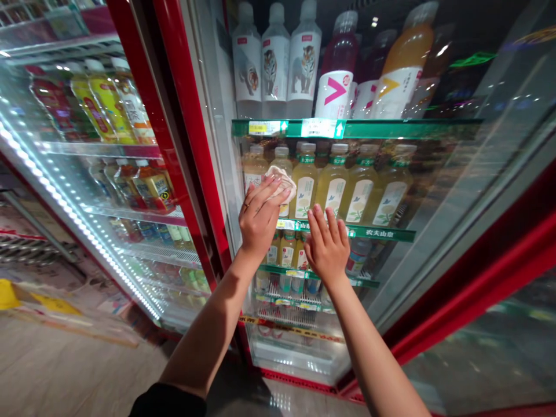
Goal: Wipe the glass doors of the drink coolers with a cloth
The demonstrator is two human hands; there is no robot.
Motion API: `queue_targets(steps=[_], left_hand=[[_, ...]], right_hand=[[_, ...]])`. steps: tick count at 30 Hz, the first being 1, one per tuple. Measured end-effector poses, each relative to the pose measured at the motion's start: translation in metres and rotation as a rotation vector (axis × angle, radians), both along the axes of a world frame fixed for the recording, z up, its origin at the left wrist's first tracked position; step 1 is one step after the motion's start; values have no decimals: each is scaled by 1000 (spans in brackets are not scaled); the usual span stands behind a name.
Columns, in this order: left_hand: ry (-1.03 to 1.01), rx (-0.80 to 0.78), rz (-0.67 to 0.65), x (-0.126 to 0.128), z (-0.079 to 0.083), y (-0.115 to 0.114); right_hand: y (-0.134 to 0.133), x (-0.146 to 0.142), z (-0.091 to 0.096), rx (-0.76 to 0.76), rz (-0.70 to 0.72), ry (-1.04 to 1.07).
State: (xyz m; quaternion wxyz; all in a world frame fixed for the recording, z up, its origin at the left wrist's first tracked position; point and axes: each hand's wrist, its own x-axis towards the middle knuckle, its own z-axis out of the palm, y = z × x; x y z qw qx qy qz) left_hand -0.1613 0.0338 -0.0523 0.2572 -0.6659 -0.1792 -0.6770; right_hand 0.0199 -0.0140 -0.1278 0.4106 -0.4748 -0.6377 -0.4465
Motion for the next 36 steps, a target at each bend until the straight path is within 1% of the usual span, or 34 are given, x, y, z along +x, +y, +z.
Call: queue_targets(steps=[2,4,8,11,13,16,19,21,24,27,30,32,34,36], left_hand=[[9,-11,-26,6,5,1],[50,-8,-23,7,4,0],[157,34,33,-10,-9,-3],[168,41,34,-23,-10,-2],[127,32,5,-24,-4,1],[80,6,-49,-14,4,5],[129,-6,-73,-10,2,6],[174,8,-55,-17,-5,6],[202,43,8,-37,-13,5],[163,57,53,-49,-7,6],[79,29,29,-44,5,7],[57,22,-3,-36,9,7],[87,39,-16,-31,5,6],[143,61,2,-34,-3,5]], right_hand=[[0,0,-1,-3,0,9],[0,0,-1,1,0,9],[-1,-1,1,12,6,16],[-1,-6,0,35,39,40],[-2,-14,-1,59,62,61],[-1,-32,-1,73,89,83],[3,-50,2,62,91,108],[6,-57,4,69,86,123],[11,-61,3,71,71,112],[16,-61,-2,67,53,90],[18,-60,-6,78,41,90],[19,-60,-7,80,35,93],[18,-60,-6,83,37,89],[17,-59,-5,87,44,82]])
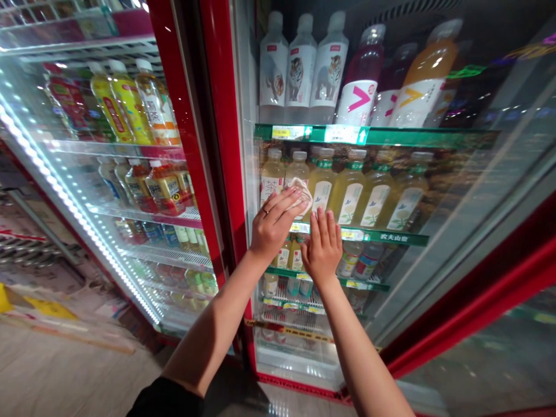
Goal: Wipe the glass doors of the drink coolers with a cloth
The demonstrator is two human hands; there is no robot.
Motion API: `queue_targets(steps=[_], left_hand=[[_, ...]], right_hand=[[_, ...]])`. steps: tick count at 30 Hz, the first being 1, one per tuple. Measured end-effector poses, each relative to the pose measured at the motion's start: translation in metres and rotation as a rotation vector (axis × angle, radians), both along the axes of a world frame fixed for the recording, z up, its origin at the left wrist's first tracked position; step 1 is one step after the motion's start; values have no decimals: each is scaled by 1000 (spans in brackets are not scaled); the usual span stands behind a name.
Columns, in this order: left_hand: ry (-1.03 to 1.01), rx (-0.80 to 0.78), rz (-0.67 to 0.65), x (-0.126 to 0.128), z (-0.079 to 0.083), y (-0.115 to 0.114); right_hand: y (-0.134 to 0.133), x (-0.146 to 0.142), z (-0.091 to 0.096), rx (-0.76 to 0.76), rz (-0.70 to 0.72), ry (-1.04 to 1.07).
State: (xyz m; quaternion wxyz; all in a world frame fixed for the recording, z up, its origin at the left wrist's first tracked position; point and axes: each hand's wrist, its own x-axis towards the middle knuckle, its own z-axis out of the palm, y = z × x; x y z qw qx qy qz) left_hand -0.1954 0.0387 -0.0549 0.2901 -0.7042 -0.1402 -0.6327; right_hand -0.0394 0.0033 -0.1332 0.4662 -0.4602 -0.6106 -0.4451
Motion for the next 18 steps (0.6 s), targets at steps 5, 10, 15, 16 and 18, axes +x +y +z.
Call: queue_targets(steps=[5,10,15,16,18], left_hand=[[16,-19,37,-27,-6,4],[-98,-80,-39,-20,13,11],[-48,-40,-13,-12,2,9],[-26,-41,-10,-16,-3,8],[1,-52,-11,-27,-8,9]], right_hand=[[-2,0,1,2,-6,5],[0,-1,0,4,-30,10],[1,-1,-1,6,-33,10],[1,-1,-1,2,-33,11],[-1,-2,0,-10,-34,15]])
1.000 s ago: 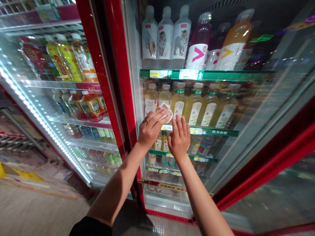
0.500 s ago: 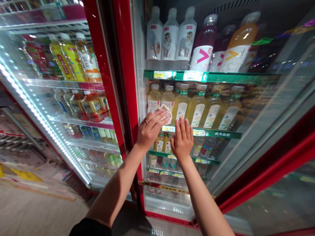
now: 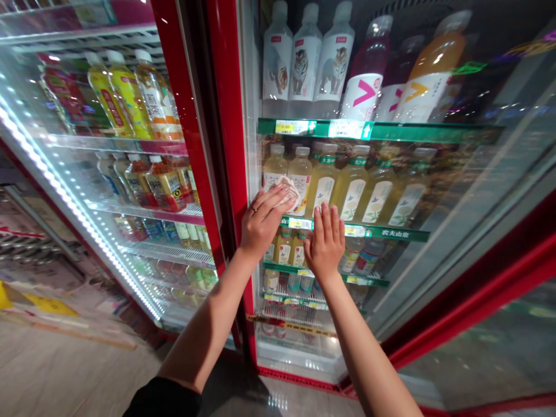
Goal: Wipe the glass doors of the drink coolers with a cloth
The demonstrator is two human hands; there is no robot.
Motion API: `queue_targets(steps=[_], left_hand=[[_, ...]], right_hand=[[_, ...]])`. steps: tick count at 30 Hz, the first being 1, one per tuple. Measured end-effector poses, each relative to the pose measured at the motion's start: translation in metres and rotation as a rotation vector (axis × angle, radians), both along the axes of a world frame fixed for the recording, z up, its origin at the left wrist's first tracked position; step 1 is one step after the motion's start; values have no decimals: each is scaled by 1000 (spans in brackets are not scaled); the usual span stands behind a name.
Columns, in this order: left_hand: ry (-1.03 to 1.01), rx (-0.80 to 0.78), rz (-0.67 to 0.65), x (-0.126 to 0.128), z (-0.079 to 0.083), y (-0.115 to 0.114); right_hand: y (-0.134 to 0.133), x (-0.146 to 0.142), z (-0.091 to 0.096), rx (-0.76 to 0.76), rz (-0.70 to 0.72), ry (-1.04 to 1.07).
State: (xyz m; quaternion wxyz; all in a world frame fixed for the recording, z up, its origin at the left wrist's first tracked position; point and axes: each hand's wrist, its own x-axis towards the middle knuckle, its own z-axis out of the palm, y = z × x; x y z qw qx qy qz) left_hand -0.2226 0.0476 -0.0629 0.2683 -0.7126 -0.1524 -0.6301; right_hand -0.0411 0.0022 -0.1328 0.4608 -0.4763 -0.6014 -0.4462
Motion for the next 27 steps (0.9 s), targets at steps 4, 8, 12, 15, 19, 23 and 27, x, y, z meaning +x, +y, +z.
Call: queue_targets(steps=[4,8,12,15,19,23,27], left_hand=[[-68,20,38,-13,9,7],[-108,60,69,-7,20,11],[-28,74,80,-15,7,9],[24,41,85,-33,-2,10],[-31,6,92,-41,11,18],[-101,29,92,-29,22,20],[-36,30,51,-30,8,14]], right_hand=[[-3,-12,7,-13,33,14],[2,-34,16,-40,105,17],[12,-48,16,-61,102,16],[16,-50,12,-62,73,14],[16,-49,10,-69,31,8],[16,-48,11,-35,84,3],[15,-48,12,-36,53,-16]])
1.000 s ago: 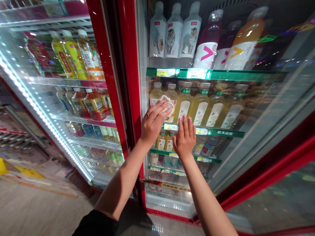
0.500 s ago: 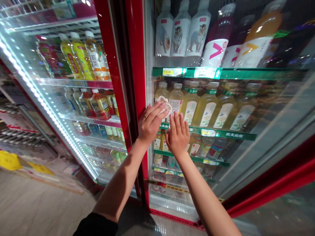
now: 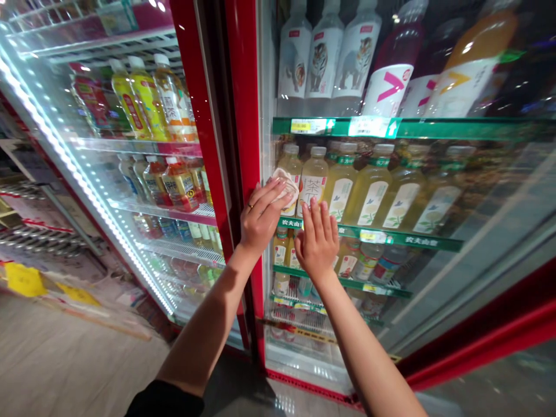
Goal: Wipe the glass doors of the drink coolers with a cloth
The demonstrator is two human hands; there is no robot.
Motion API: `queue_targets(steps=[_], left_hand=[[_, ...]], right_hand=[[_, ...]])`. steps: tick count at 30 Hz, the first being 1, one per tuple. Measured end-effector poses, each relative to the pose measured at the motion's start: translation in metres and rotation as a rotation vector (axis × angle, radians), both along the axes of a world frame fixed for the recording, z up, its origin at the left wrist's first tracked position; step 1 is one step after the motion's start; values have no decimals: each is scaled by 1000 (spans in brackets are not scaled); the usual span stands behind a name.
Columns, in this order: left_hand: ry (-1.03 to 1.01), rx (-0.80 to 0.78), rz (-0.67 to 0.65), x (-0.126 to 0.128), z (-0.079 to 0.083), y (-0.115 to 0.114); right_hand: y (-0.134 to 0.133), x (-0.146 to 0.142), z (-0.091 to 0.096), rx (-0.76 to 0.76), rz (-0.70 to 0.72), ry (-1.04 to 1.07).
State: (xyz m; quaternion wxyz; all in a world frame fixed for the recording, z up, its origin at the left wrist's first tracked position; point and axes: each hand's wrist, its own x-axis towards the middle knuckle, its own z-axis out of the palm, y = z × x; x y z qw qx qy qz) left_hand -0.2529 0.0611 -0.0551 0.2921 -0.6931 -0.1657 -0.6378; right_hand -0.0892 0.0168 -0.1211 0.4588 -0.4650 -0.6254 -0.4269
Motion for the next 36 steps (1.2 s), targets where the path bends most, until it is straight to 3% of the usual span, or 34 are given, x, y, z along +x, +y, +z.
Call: queue_targets(steps=[3,6,11,15,18,20,23,26,28,34,36], left_hand=[[60,7,2,-15,-9,-2],[40,5,52,-24,-4,3],[-107,51,83,-8,10,12],[-102,59,53,-3,-4,7],[-38,43,28,-15,-19,2],[-9,63,23,-24,-20,2],[-30,86,-3,-28,-3,7],[-92,23,16,-23,19,13],[-129,-23,21,-20,25,15],[-226,-66,-8,-22,-4,8],[-224,-44,10,-25,-6,8]], right_hand=[[0,0,0,-19,-34,-4],[0,0,-1,-11,-5,8],[2,1,-2,-26,-1,22],[1,2,-1,-1,13,15],[-1,2,1,23,32,9],[-1,1,2,31,32,5],[-1,0,2,41,13,3],[0,0,0,30,8,-5],[0,0,-1,-1,20,-50],[0,2,-2,-72,34,-203],[0,2,-3,-101,33,-209]])
